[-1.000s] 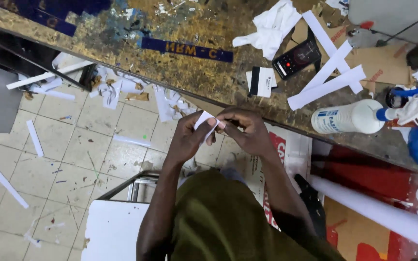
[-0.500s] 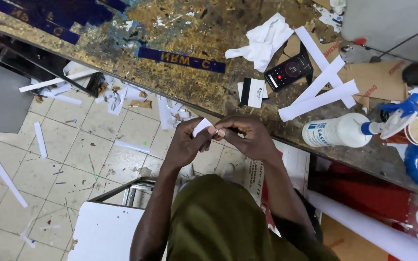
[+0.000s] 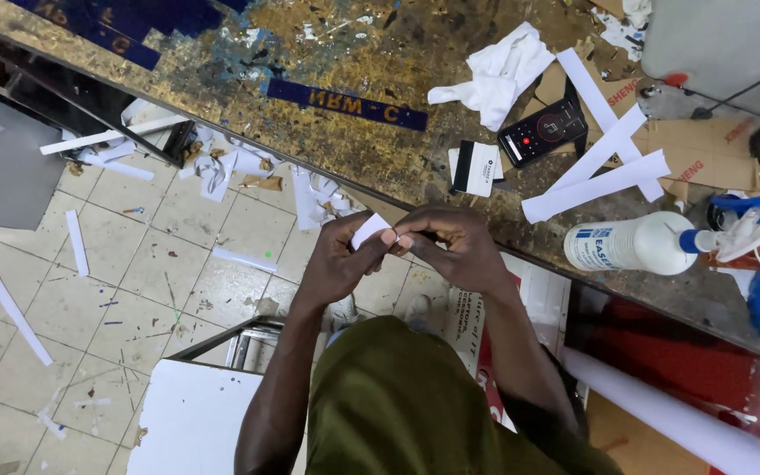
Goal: The person handles a white paper strip and a blue sticker on a cluttered workbench. They wipe the sticker with a white cloth, then pick up a spray bottle and apply liquid to the paper strip before placing it on the sticker.
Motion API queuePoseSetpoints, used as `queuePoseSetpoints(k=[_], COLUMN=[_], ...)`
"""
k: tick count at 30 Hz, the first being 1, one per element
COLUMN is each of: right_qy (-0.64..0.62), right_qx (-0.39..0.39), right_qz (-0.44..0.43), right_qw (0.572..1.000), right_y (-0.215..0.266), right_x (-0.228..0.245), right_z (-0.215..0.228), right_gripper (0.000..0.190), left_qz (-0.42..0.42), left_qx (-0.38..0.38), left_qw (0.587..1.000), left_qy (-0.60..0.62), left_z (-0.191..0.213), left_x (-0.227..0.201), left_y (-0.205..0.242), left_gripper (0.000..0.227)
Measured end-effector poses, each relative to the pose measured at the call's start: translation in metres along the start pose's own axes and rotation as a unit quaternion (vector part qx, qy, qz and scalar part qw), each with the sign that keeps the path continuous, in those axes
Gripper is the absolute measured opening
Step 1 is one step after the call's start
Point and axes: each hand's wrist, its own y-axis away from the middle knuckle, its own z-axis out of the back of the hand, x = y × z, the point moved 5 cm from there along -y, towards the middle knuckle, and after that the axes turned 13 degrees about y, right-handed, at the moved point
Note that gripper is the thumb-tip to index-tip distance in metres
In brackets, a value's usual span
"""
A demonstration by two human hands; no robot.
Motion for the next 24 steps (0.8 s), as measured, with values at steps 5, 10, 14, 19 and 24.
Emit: queuePoseSetpoints(k=[5, 10, 14, 19, 24], right_qy=[0.063, 0.087, 0.088, 0.067, 0.051], right_qx=[-0.003, -0.009, -0.02, -0.02, -0.04], right_qz=[-0.007, 0.001, 0.009, -0.008, -0.02], right_qw=[0.998, 0.996, 0.996, 0.997, 0.998], right_y=[-0.012, -0.017, -0.013, 0.003, 0.011], right_x=[0.018, 0.025, 0.018, 0.009, 0.015], right_z=[-0.01, -0.019, -0.022, -0.02, -0.013], right_gripper=[0.021, 0.021, 0.021, 0.021, 0.019], left_qz=[-0.005, -0.002, 0.017, 0.039, 0.048], left_qx=[-0.012, -0.008, 0.02, 0.054, 0.086], left_qw=[1.0, 0.999, 0.998, 0.997, 0.994], left_qy=[-0.026, -0.043, -0.048, -0.032, -0.04], left_z=[0.009, 0.018, 0.026, 0.008, -0.004], left_x=[-0.016, -0.022, -0.021, -0.026, -0.025], left_y=[0.001, 0.001, 0.0, 0.0, -0.008], left_gripper=[0.03, 0.032, 0.033, 0.03, 0.03])
